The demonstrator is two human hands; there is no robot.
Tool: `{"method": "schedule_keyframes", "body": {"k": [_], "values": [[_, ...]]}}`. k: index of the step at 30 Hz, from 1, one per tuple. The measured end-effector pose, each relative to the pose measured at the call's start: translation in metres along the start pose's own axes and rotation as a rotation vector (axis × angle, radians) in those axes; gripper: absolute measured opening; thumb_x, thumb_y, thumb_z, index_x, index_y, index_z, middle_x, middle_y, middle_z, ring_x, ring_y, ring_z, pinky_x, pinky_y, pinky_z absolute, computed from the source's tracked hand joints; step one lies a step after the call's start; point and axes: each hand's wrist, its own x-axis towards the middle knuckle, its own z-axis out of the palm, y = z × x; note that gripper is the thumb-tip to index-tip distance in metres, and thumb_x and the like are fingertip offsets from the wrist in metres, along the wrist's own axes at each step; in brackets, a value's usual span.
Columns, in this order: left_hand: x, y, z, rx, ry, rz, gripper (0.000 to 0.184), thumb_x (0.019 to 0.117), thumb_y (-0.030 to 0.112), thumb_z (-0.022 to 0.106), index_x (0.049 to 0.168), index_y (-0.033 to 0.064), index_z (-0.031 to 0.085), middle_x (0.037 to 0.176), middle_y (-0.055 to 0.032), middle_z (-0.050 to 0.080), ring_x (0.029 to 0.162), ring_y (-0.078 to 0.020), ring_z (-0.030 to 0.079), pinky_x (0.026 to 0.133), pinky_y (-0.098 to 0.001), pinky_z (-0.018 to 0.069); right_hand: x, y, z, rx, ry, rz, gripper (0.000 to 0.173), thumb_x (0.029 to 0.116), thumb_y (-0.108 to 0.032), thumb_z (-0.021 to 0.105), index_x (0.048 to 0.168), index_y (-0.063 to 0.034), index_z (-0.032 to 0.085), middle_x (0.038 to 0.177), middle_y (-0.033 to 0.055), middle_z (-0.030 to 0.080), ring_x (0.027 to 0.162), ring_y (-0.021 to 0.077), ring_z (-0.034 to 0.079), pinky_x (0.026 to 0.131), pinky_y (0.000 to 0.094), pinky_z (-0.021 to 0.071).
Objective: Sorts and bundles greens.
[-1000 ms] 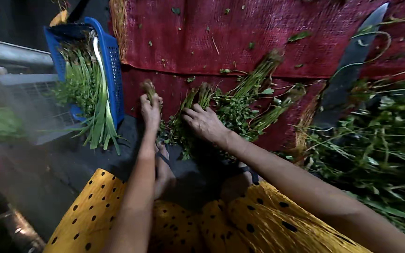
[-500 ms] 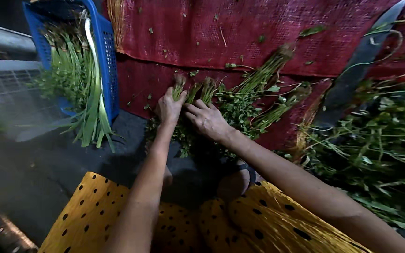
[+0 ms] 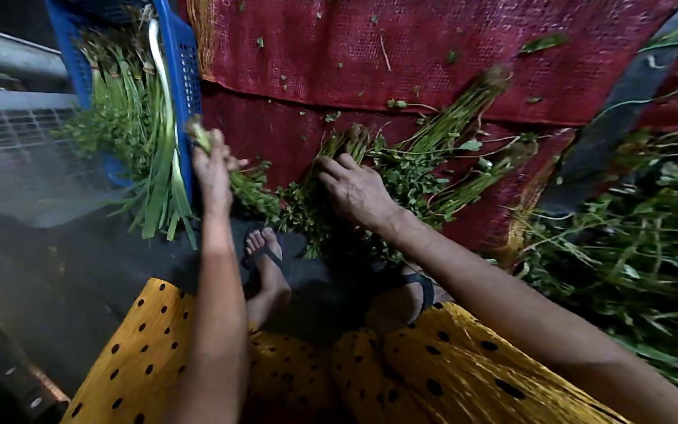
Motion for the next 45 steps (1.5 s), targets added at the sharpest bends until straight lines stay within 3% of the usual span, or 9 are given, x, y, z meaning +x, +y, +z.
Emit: {"method": "schedule_keyframes", "body": {"k": [6, 14, 18, 22, 25, 27, 31, 38, 45], "values": [[0.001, 0.082, -0.070, 0.339, 0.064, -0.052, 0.018, 0.1050, 0.027, 0.059, 0.107, 0.0104, 0.054, 0.066, 0.0078, 0.049, 0.048, -0.0053, 0.051, 0.053, -0.0265, 0.0573, 0.002, 0.007, -0.033, 0.378, 0.050, 0.065, 0.029, 0.0990, -0.011, 0.060, 0.126, -0.0043, 0.068, 0.137, 0.0151, 0.063, 0.115, 0.0370, 0.066, 0.089, 0.0576, 0.0561], [-0.100, 0.106, 0.065, 0.584, -0.864, -0.075, 0.032, 0.0981, 0.020, 0.069, 0.124, 0.0023, 0.066, 0.090, -0.0070, 0.071, 0.066, -0.0121, 0.067, 0.061, -0.0308, 0.0601, -0.014, -0.002, -0.120, 0.969, 0.312, 0.210, 0.050, 0.1099, -0.034, 0.032, 0.136, -0.0042, 0.063, 0.130, 0.0079, 0.067, 0.116, 0.0133, 0.066, 0.098, 0.0367, 0.0559], [-0.136, 0.077, 0.099, 0.514, -0.931, -0.083, 0.021, 0.0958, 0.008, 0.066, 0.116, 0.0034, 0.066, 0.096, -0.0082, 0.068, 0.080, -0.0127, 0.064, 0.072, -0.0331, 0.0557, -0.051, -0.026, -0.104, 0.645, 0.131, 0.205, 0.050, 0.1117, -0.039, 0.032, 0.132, -0.0100, 0.067, 0.117, 0.0101, 0.073, 0.104, 0.0230, 0.071, 0.092, 0.0504, 0.0557], [-0.145, 0.062, 0.120, 0.385, -0.992, -0.067, 0.024, 0.0995, 0.008, 0.062, 0.123, 0.0042, 0.065, 0.099, -0.0078, 0.071, 0.066, -0.0085, 0.061, 0.055, -0.0242, 0.0513, -0.078, -0.009, -0.123, 0.619, 0.351, 0.306, 0.051, 0.1117, -0.039, 0.029, 0.139, -0.0113, 0.063, 0.133, 0.0061, 0.068, 0.120, 0.0156, 0.065, 0.105, 0.0441, 0.0516], [-0.154, 0.075, 0.131, 0.469, -1.045, -0.001, 0.027, 0.0947, 0.008, 0.068, 0.121, 0.0047, 0.065, 0.105, -0.0080, 0.069, 0.088, -0.0118, 0.066, 0.079, -0.0331, 0.0568, -0.089, -0.022, -0.119, 0.640, 0.348, 0.343, 0.055, 0.1108, -0.044, 0.032, 0.153, -0.0134, 0.048, 0.146, 0.0095, 0.059, 0.128, 0.0220, 0.060, 0.108, 0.0485, 0.0486], [-0.152, 0.077, 0.140, 0.408, -1.061, -0.034, 0.026, 0.0981, 0.007, 0.061, 0.124, 0.0049, 0.063, 0.093, -0.0076, 0.066, 0.069, -0.0114, 0.060, 0.063, -0.0291, 0.0531, -0.095, -0.010, -0.111, 0.995, 0.342, 0.379, 0.063, 0.1088, -0.046, 0.030, 0.161, -0.0106, 0.031, 0.149, 0.0092, 0.055, 0.131, 0.0195, 0.057, 0.109, 0.0429, 0.0484], [-0.144, 0.081, 0.164, -0.188, -0.851, -0.340, 0.016, 0.1088, 0.020, 0.048, 0.099, 0.0138, 0.059, 0.057, 0.0095, 0.041, 0.047, -0.0028, 0.040, 0.049, -0.0194, 0.0447, -0.107, 0.000, -0.097, 1.353, 0.441, 0.462, 0.077, 0.1050, -0.050, 0.044, 0.165, -0.0145, 0.011, 0.144, 0.0103, 0.058, 0.127, 0.0205, 0.060, 0.103, 0.0437, 0.0530], [-0.134, 0.092, 0.183, -0.548, -0.698, -0.581, 0.012, 0.1074, 0.022, 0.052, 0.108, 0.0147, 0.061, 0.062, 0.0054, 0.049, 0.050, -0.0080, 0.053, 0.057, -0.0258, 0.0566, -0.122, -0.036, -0.073, 1.526, 0.166, 0.524, 0.033, 0.1086, -0.032, 0.049, 0.129, -0.0054, 0.054, 0.077, 0.0059, 0.065, 0.061, 0.0140, 0.064, 0.059, 0.0284, 0.0578], [-0.123, 0.079, 0.176, -0.647, -0.678, -0.505, 0.021, 0.1105, 0.025, 0.043, 0.108, 0.0155, 0.061, 0.075, 0.0042, 0.059, 0.064, -0.0091, 0.062, 0.070, -0.0290, 0.0597, -0.142, -0.040, -0.079, 1.427, 0.284, 0.540, 0.024, 0.1082, -0.027, 0.048, 0.123, -0.0094, 0.055, 0.078, 0.0049, 0.060, 0.055, 0.0122, 0.057, 0.051, 0.0261, 0.0530]]}}
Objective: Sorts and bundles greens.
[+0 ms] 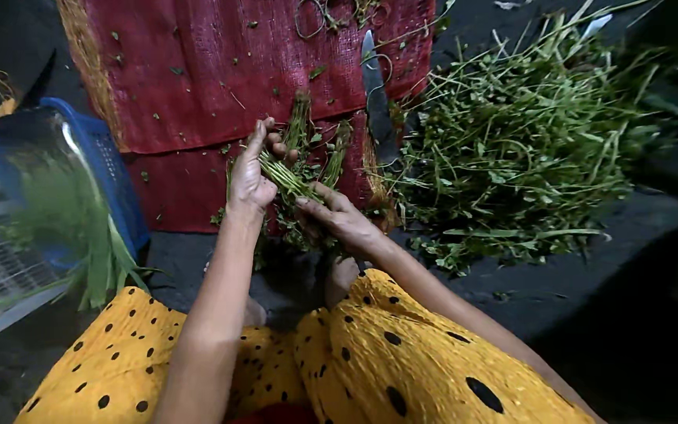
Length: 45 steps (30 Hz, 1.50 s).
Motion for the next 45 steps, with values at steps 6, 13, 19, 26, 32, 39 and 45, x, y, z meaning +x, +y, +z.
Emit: {"method": "schedule_keyframes", "body": {"k": [6, 13, 19, 26, 32, 39, 45], "values": [[-0.010, 0.001, 0.001, -0.020, -0.098, -0.011, 0.022, 0.1097, 0.026, 0.046, 0.109, 0.0150, 0.065, 0.073, 0.0036, 0.061, 0.063, -0.0104, 0.064, 0.068, -0.0323, 0.0621, -0.005, -0.003, 0.003, 0.079, -0.067, 0.036, 0.022, 0.1101, -0.023, 0.042, 0.119, -0.0104, 0.057, 0.069, -0.0023, 0.050, 0.052, 0.0050, 0.046, 0.047, 0.0187, 0.0430], [-0.010, -0.005, -0.009, -0.029, -0.311, -0.040, 0.050, 0.1100, 0.048, 0.032, 0.123, 0.0107, 0.062, 0.134, -0.0092, 0.066, 0.126, -0.0254, 0.063, 0.101, -0.0487, 0.0543, -0.002, -0.002, -0.001, 0.388, -0.081, 0.062, 0.032, 0.1108, -0.027, 0.034, 0.120, -0.0079, 0.059, 0.065, -0.0050, 0.048, 0.048, 0.0013, 0.044, 0.045, 0.0149, 0.0424], [-0.031, -0.035, -0.022, 0.276, -0.253, -0.103, 0.055, 0.1020, 0.065, 0.041, 0.134, 0.0232, 0.055, 0.130, 0.0013, 0.064, 0.111, -0.0145, 0.064, 0.082, -0.0342, 0.0580, 0.002, 0.001, -0.001, 0.026, 0.194, -0.151, 0.030, 0.1109, -0.031, 0.036, 0.114, -0.0123, 0.059, 0.066, -0.0021, 0.048, 0.050, 0.0064, 0.042, 0.046, 0.0201, 0.0388], [-0.049, -0.031, -0.008, 0.847, -0.338, -0.026, 0.044, 0.1102, 0.044, 0.038, 0.129, 0.0175, 0.068, 0.123, 0.0008, 0.069, 0.096, -0.0091, 0.066, 0.080, -0.0303, 0.0560, -0.004, 0.007, -0.005, -0.420, 0.242, -0.110, 0.041, 0.1093, -0.037, 0.045, 0.135, -0.0076, 0.058, 0.098, 0.0042, 0.069, 0.084, 0.0092, 0.067, 0.076, 0.0316, 0.0588], [-0.039, -0.022, -0.018, 0.762, -0.546, -0.030, 0.050, 0.1112, 0.034, 0.029, 0.105, 0.0065, 0.070, 0.102, -0.0066, 0.073, 0.092, -0.0162, 0.069, 0.086, -0.0369, 0.0575, -0.028, -0.024, -0.065, -0.462, 0.411, -0.122, 0.041, 0.1037, -0.040, 0.054, 0.126, -0.0071, 0.065, 0.124, 0.0078, 0.066, 0.109, 0.0200, 0.066, 0.090, 0.0429, 0.0571], [-0.054, -0.036, 0.005, 1.199, -0.515, -0.141, 0.029, 0.1093, 0.026, 0.046, 0.114, 0.0038, 0.064, 0.081, -0.0087, 0.063, 0.061, -0.0153, 0.060, 0.055, -0.0304, 0.0534, -0.001, -0.026, -0.048, -0.007, 0.318, -0.310, 0.106, 0.0804, -0.032, 0.084, 0.160, -0.0109, 0.016, 0.126, 0.0079, 0.065, 0.105, 0.0177, 0.069, 0.089, 0.0352, 0.0611], [-0.054, -0.040, 0.001, 1.257, -0.516, -0.154, 0.029, 0.1059, 0.030, 0.053, 0.115, 0.0050, 0.064, 0.087, -0.0093, 0.070, 0.073, -0.0178, 0.067, 0.067, -0.0367, 0.0573, 0.007, -0.023, -0.048, -0.059, 0.457, -0.360, 0.048, 0.0981, -0.012, 0.063, 0.144, -0.0072, 0.048, 0.126, 0.0057, 0.061, 0.106, 0.0124, 0.065, 0.089, 0.0313, 0.0592]]}}
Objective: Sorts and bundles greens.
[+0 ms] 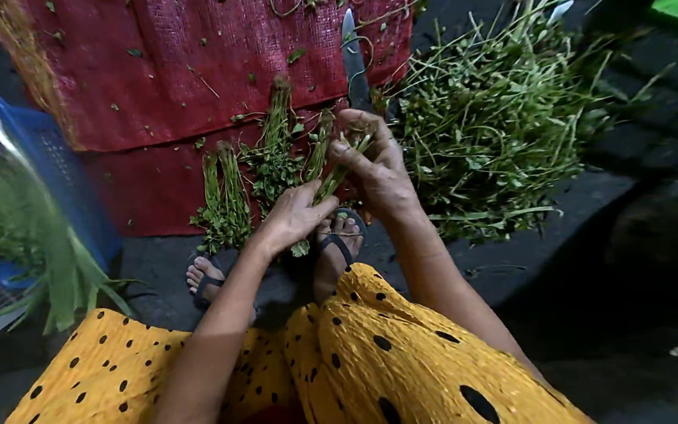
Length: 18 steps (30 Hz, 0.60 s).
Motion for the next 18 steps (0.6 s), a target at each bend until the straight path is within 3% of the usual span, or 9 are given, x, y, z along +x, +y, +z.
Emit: {"method": "schedule_keyframes", "body": {"k": [3, 5, 8, 10, 12, 14, 16, 18], "values": [[-0.002, -0.011, -0.008, -0.302, -0.196, 0.055, 0.030, 0.1003, 0.020, 0.060, 0.124, 0.0035, 0.063, 0.104, -0.0077, 0.071, 0.088, -0.0126, 0.069, 0.078, -0.0288, 0.0584, 0.002, -0.004, -0.010, 0.145, 0.011, 0.000, 0.047, 0.0981, -0.009, 0.061, 0.142, -0.0077, 0.046, 0.117, 0.0016, 0.062, 0.096, 0.0101, 0.066, 0.086, 0.0299, 0.0593], [0.000, -0.013, -0.010, -0.479, -0.293, 0.083, 0.038, 0.0987, 0.022, 0.061, 0.132, 0.0039, 0.059, 0.110, -0.0072, 0.071, 0.094, -0.0112, 0.069, 0.081, -0.0263, 0.0578, 0.003, -0.007, -0.014, 0.227, 0.016, -0.008, 0.044, 0.0994, -0.007, 0.059, 0.141, -0.0096, 0.046, 0.108, -0.0005, 0.064, 0.089, 0.0086, 0.066, 0.081, 0.0278, 0.0596], [-0.001, -0.010, -0.006, -0.521, -0.262, 0.093, 0.063, 0.1014, 0.042, 0.055, 0.156, 0.0136, 0.040, 0.134, -0.0041, 0.063, 0.110, -0.0095, 0.064, 0.091, -0.0291, 0.0557, 0.003, -0.007, -0.017, 0.264, 0.002, -0.033, 0.041, 0.1000, -0.007, 0.057, 0.140, -0.0106, 0.046, 0.101, -0.0014, 0.064, 0.084, 0.0082, 0.065, 0.079, 0.0272, 0.0588], [0.001, -0.007, -0.002, -0.405, -0.204, 0.104, 0.064, 0.1027, 0.040, 0.054, 0.159, 0.0176, 0.034, 0.143, -0.0050, 0.058, 0.116, -0.0124, 0.063, 0.096, -0.0325, 0.0547, 0.002, -0.007, -0.018, 0.180, 0.018, -0.069, 0.042, 0.0997, -0.008, 0.059, 0.139, -0.0081, 0.046, 0.106, 0.0004, 0.062, 0.088, 0.0092, 0.065, 0.082, 0.0286, 0.0586], [0.005, -0.004, 0.003, -0.233, -0.140, 0.077, 0.064, 0.1018, 0.035, 0.060, 0.157, 0.0150, 0.036, 0.135, -0.0090, 0.063, 0.111, -0.0154, 0.066, 0.093, -0.0362, 0.0573, 0.002, -0.008, -0.017, 0.133, 0.048, -0.077, 0.043, 0.0993, -0.008, 0.060, 0.140, -0.0062, 0.047, 0.111, 0.0024, 0.062, 0.092, 0.0107, 0.065, 0.085, 0.0303, 0.0590], [0.008, -0.004, 0.009, -0.160, -0.139, 0.054, 0.051, 0.1039, 0.030, 0.059, 0.149, 0.0092, 0.045, 0.121, -0.0107, 0.068, 0.103, -0.0159, 0.068, 0.092, -0.0374, 0.0574, 0.002, -0.013, -0.016, 0.255, 0.052, -0.021, 0.038, 0.0999, -0.006, 0.057, 0.136, -0.0090, 0.048, 0.102, -0.0008, 0.063, 0.087, 0.0090, 0.065, 0.082, 0.0286, 0.0585], [0.012, -0.006, 0.018, -0.260, -0.191, 0.124, 0.030, 0.1068, 0.022, 0.052, 0.129, 0.0024, 0.058, 0.091, -0.0063, 0.066, 0.077, -0.0109, 0.064, 0.073, -0.0281, 0.0566, 0.002, -0.016, -0.016, 0.419, 0.068, 0.055, 0.032, 0.1013, -0.005, 0.052, 0.132, -0.0111, 0.052, 0.090, -0.0028, 0.064, 0.081, 0.0078, 0.064, 0.080, 0.0265, 0.0571], [0.014, -0.005, 0.023, -0.436, -0.310, 0.188, 0.020, 0.1062, 0.016, 0.051, 0.118, 0.0017, 0.058, 0.080, -0.0005, 0.058, 0.064, -0.0053, 0.056, 0.061, -0.0195, 0.0513, 0.002, -0.013, -0.017, 0.515, 0.083, 0.108, 0.029, 0.1031, -0.005, 0.048, 0.131, -0.0118, 0.052, 0.088, -0.0032, 0.063, 0.081, 0.0068, 0.064, 0.082, 0.0251, 0.0574]]}}
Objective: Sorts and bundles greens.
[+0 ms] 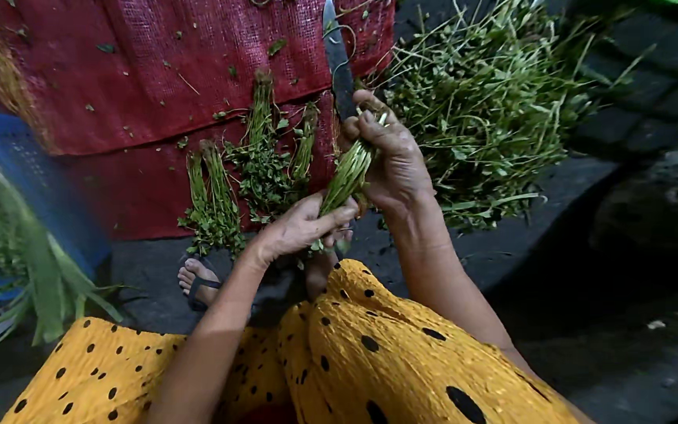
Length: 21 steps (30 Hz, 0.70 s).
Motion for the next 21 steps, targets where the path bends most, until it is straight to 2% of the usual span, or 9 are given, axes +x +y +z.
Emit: {"method": "schedule_keyframes", "body": {"k": [2, 5, 7, 11, 13, 15, 17, 19, 21], "values": [[-0.002, 0.003, 0.000, -0.123, -0.060, -0.005, 0.032, 0.1033, 0.020, 0.055, 0.130, 0.0023, 0.052, 0.082, 0.0003, 0.060, 0.066, -0.0054, 0.058, 0.063, -0.0202, 0.0536, 0.000, 0.003, -0.004, -0.036, 0.027, -0.021, 0.031, 0.1028, -0.005, 0.049, 0.133, -0.0106, 0.050, 0.090, -0.0028, 0.062, 0.081, 0.0074, 0.064, 0.081, 0.0256, 0.0575], [-0.016, 0.007, -0.008, -0.290, -0.047, -0.070, 0.055, 0.1098, 0.046, 0.032, 0.144, 0.0085, 0.053, 0.104, -0.0033, 0.072, 0.087, -0.0093, 0.069, 0.078, -0.0258, 0.0595, 0.001, 0.003, -0.007, -0.159, 0.042, -0.097, 0.034, 0.1011, -0.005, 0.054, 0.134, -0.0087, 0.049, 0.093, -0.0020, 0.062, 0.082, 0.0082, 0.064, 0.082, 0.0271, 0.0571], [-0.019, 0.006, -0.013, -0.373, -0.068, -0.043, 0.055, 0.1113, 0.041, 0.025, 0.143, 0.0059, 0.054, 0.112, -0.0088, 0.073, 0.093, -0.0131, 0.071, 0.082, -0.0284, 0.0602, 0.002, 0.001, -0.007, -0.165, 0.028, -0.127, 0.034, 0.1007, -0.005, 0.055, 0.135, -0.0075, 0.049, 0.091, -0.0016, 0.061, 0.081, 0.0086, 0.062, 0.080, 0.0272, 0.0561], [-0.014, 0.004, -0.012, -0.481, -0.180, 0.003, 0.037, 0.1064, 0.021, 0.044, 0.136, 0.0017, 0.056, 0.089, -0.0035, 0.066, 0.073, -0.0102, 0.065, 0.068, -0.0263, 0.0596, 0.000, -0.004, -0.005, -0.051, 0.016, -0.066, 0.032, 0.1028, -0.004, 0.050, 0.135, -0.0088, 0.050, 0.089, -0.0028, 0.061, 0.079, 0.0064, 0.061, 0.078, 0.0236, 0.0553], [-0.011, 0.004, -0.009, -0.541, -0.156, -0.023, 0.029, 0.1056, 0.014, 0.047, 0.127, 0.0006, 0.061, 0.079, -0.0003, 0.061, 0.063, -0.0069, 0.060, 0.059, -0.0220, 0.0562, 0.000, -0.003, -0.006, 0.036, 0.035, -0.003, 0.030, 0.1044, -0.006, 0.048, 0.134, -0.0091, 0.052, 0.089, -0.0022, 0.061, 0.079, 0.0067, 0.061, 0.077, 0.0225, 0.0552], [-0.009, 0.005, -0.007, -0.439, -0.067, -0.063, 0.026, 0.1063, 0.012, 0.047, 0.124, 0.0014, 0.062, 0.078, -0.0004, 0.058, 0.061, -0.0064, 0.056, 0.055, -0.0204, 0.0531, -0.001, -0.004, -0.008, 0.019, 0.076, 0.035, 0.031, 0.1050, -0.008, 0.048, 0.136, -0.0089, 0.051, 0.092, 0.0000, 0.064, 0.080, 0.0089, 0.063, 0.076, 0.0236, 0.0560], [-0.010, 0.010, -0.003, -0.271, 0.060, -0.077, 0.024, 0.1070, 0.011, 0.049, 0.124, 0.0019, 0.062, 0.079, -0.0016, 0.059, 0.058, -0.0062, 0.055, 0.050, -0.0193, 0.0516, -0.005, -0.009, -0.010, -0.194, 0.156, 0.061, 0.047, 0.1068, -0.019, 0.052, 0.151, -0.0132, 0.036, 0.112, 0.0052, 0.068, 0.091, 0.0150, 0.070, 0.078, 0.0302, 0.0602], [-0.011, 0.015, -0.001, -0.312, 0.099, -0.032, 0.024, 0.1058, 0.012, 0.052, 0.124, 0.0013, 0.063, 0.078, -0.0034, 0.063, 0.054, -0.0058, 0.054, 0.045, -0.0180, 0.0484, -0.014, -0.015, -0.019, -0.415, 0.242, 0.058, 0.070, 0.1072, -0.033, 0.053, 0.162, -0.0192, 0.011, 0.133, 0.0060, 0.056, 0.104, 0.0185, 0.068, 0.078, 0.0362, 0.0630], [-0.009, 0.012, -0.007, -0.318, 0.172, -0.064, 0.024, 0.1047, 0.014, 0.055, 0.123, 0.0030, 0.065, 0.075, -0.0027, 0.062, 0.048, -0.0029, 0.050, 0.040, -0.0149, 0.0432, -0.021, -0.020, -0.034, -0.545, 0.329, -0.035, 0.072, 0.1068, -0.038, 0.052, 0.163, -0.0180, 0.012, 0.143, 0.0087, 0.052, 0.112, 0.0237, 0.067, 0.080, 0.0422, 0.0636]]}}
